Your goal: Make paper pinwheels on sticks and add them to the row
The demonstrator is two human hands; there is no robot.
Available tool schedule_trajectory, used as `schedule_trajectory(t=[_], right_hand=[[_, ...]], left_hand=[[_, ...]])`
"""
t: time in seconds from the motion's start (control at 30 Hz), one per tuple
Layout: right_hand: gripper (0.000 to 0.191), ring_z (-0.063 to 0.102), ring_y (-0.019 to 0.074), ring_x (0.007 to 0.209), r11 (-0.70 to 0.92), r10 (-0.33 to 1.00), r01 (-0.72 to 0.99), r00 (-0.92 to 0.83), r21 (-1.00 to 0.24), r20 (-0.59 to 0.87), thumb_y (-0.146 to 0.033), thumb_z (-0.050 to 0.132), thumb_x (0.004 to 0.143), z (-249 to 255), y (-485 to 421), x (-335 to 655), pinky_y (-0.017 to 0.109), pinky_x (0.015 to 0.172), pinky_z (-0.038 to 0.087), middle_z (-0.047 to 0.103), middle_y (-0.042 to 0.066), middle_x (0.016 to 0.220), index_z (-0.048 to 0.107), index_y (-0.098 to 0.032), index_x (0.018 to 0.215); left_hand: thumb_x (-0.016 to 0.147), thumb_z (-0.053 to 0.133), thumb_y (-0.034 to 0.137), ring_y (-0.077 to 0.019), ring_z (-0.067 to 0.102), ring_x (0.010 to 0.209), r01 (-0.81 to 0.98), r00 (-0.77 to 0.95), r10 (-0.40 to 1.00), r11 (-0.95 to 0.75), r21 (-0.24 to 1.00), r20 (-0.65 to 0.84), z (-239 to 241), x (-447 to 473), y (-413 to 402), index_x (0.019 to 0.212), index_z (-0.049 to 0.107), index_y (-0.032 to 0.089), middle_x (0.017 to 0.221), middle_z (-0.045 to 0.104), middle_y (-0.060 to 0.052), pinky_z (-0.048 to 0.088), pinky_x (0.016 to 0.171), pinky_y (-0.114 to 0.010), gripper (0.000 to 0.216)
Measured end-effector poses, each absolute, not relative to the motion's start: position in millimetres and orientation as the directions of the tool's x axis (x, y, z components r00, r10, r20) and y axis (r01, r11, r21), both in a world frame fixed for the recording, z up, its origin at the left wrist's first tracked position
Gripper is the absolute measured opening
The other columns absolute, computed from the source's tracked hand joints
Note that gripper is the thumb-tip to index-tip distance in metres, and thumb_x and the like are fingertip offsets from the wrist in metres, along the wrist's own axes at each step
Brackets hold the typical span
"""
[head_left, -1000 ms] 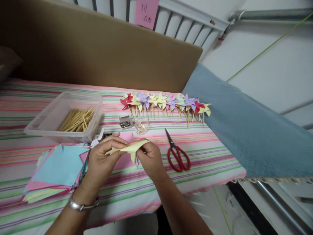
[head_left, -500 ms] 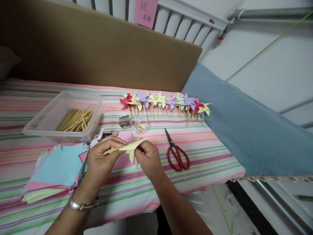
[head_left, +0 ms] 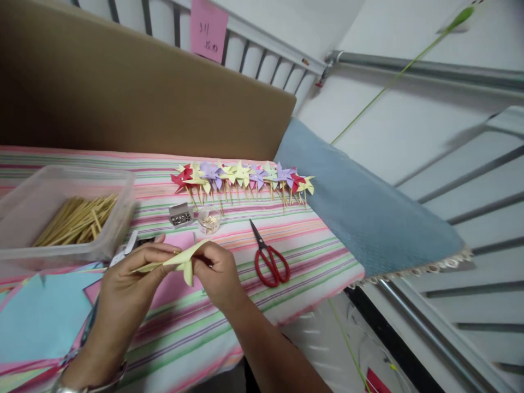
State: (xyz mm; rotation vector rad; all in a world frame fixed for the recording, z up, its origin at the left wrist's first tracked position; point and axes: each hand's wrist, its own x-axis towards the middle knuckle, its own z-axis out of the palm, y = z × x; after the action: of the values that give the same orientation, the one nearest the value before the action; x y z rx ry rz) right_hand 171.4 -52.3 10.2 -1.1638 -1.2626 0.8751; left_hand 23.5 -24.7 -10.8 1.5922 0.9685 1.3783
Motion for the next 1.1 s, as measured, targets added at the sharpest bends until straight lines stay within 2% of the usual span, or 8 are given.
schedule_trajectory(t=[0.23, 0.5, 1.1], right_hand=[[0.02, 0.061, 0.0131, 0.065, 0.254, 0.949, 0.119, 0.162, -0.96, 0.271, -0.01, 0.056, 0.069, 3.0, -50.4, 170.7, 0.024, 0.064, 0.05, 0.067, -0.001, 0.07, 0.072, -0.022, 0.074], [0.018, 0.06, 0.0122, 0.065, 0.255, 0.949, 0.093, 0.168, -0.962, 0.268, -0.011, 0.058, 0.07, 6.4, -51.7, 170.0, 0.022, 0.061, 0.048, 0.066, -0.001, 0.068, 0.072, -0.021, 0.073], [0.019, 0.058, 0.0119, 0.064, 0.275, 0.944, 0.144, 0.146, -0.951, 0.295, -0.01, 0.054, 0.07, 6.6, -52.7, 171.5, 0.022, 0.063, 0.047, 0.064, -0.001, 0.068, 0.07, -0.019, 0.072]], left_hand=[[0.072, 0.07, 0.022, -0.0177, 0.064, 0.081, 0.07, 0.11, 0.915, -0.396, 0.916, 0.387, -8.9, 21.8, -25.6, 0.073, 0.07, 0.026, 0.084, 0.071, 0.004, 0.041, 0.104, -0.046, 0.004], [0.071, 0.072, 0.023, -0.0179, 0.063, 0.08, 0.056, 0.086, 0.928, -0.367, 0.929, 0.362, -9.2, 23.0, -25.1, 0.073, 0.069, 0.025, 0.082, 0.07, 0.004, 0.037, 0.106, -0.049, 0.004], [0.073, 0.069, 0.013, -0.0144, 0.064, 0.077, -0.043, 0.083, 0.906, -0.413, 0.91, 0.415, -5.7, 28.1, -26.2, 0.069, 0.069, 0.024, 0.076, 0.07, 0.003, 0.036, 0.106, -0.044, 0.012]])
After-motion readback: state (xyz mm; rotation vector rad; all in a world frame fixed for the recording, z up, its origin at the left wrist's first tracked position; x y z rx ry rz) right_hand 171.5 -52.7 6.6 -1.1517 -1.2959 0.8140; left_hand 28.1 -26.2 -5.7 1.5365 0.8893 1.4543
